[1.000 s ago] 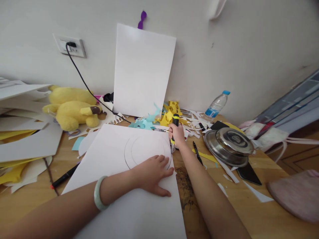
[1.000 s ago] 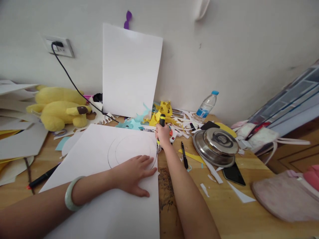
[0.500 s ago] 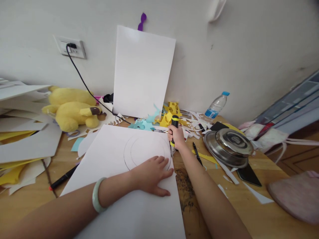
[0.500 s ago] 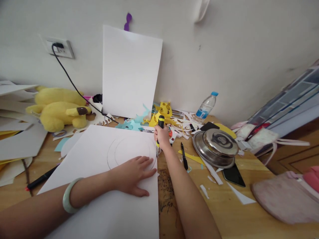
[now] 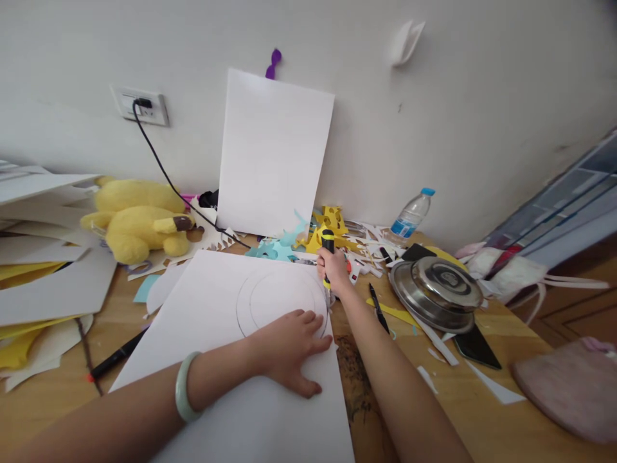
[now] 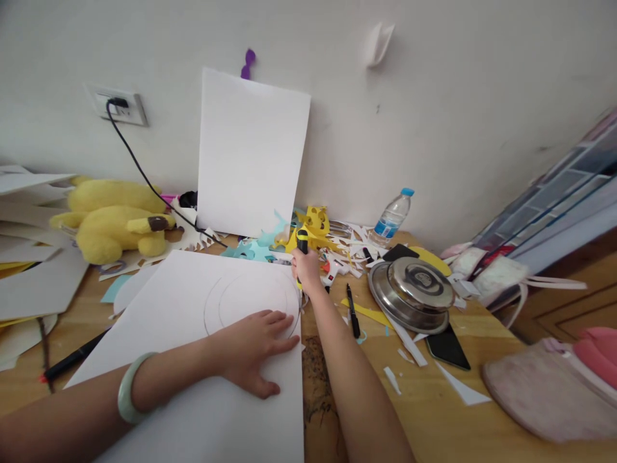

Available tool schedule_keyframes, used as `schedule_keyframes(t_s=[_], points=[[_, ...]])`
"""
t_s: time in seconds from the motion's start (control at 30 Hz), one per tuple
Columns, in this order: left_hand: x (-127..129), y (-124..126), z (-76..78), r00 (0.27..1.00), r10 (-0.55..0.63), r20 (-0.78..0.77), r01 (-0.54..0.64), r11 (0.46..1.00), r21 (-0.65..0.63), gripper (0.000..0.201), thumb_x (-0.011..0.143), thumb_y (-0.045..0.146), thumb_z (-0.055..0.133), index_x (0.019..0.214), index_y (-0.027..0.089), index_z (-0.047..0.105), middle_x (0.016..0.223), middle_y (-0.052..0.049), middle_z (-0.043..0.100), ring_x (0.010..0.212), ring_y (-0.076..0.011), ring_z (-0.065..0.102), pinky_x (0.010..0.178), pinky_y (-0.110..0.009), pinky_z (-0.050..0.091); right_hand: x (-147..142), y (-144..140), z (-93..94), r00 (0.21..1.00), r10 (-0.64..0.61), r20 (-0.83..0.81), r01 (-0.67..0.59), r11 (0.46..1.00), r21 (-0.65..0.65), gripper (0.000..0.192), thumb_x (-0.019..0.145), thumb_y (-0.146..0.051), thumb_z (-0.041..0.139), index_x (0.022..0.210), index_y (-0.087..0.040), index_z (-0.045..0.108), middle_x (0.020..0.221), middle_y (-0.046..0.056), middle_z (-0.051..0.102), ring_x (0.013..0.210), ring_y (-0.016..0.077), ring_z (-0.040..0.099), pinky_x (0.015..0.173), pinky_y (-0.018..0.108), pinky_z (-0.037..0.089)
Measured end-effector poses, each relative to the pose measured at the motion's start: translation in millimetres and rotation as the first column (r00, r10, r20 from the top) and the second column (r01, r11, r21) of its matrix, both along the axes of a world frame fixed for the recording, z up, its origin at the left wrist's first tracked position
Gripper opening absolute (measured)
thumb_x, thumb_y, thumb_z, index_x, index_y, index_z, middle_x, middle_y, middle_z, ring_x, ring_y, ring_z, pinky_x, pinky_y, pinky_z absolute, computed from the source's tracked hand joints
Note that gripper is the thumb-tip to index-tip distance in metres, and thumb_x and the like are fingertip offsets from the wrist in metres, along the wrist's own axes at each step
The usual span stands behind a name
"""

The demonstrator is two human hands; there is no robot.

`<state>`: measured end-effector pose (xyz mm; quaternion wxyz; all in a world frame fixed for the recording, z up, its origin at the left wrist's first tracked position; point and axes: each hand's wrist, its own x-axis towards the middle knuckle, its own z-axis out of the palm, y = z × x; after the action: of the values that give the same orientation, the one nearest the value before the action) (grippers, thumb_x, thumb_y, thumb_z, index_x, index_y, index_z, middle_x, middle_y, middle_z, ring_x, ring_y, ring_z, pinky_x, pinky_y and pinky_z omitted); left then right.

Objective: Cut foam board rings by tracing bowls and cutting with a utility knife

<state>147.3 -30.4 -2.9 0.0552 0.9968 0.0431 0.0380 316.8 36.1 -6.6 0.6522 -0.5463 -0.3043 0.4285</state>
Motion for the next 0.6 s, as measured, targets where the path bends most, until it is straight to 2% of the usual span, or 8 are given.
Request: schedule_keyframes(t_s=[0.6], points=[[-2.0,-0.4,0.0,1.000,0.000,0.004,0.000,1.000,-0.015,0.077,0.062,0.063,0.060,0.123,0.018,0.049,0.116,-0.015,0.053,0.102,-0.0319,0.050,0.085,-0.039,0.039,4.0,9.6,-3.7,1.000,0.022,-0.012,-0.022,1.000,-0.021,0.022,0.063,-0.022,0.053,0.056,-0.022,0.031,0.036,-0.011,0.031,0.024,0.0042,0.026,0.024,0.018,0.020]])
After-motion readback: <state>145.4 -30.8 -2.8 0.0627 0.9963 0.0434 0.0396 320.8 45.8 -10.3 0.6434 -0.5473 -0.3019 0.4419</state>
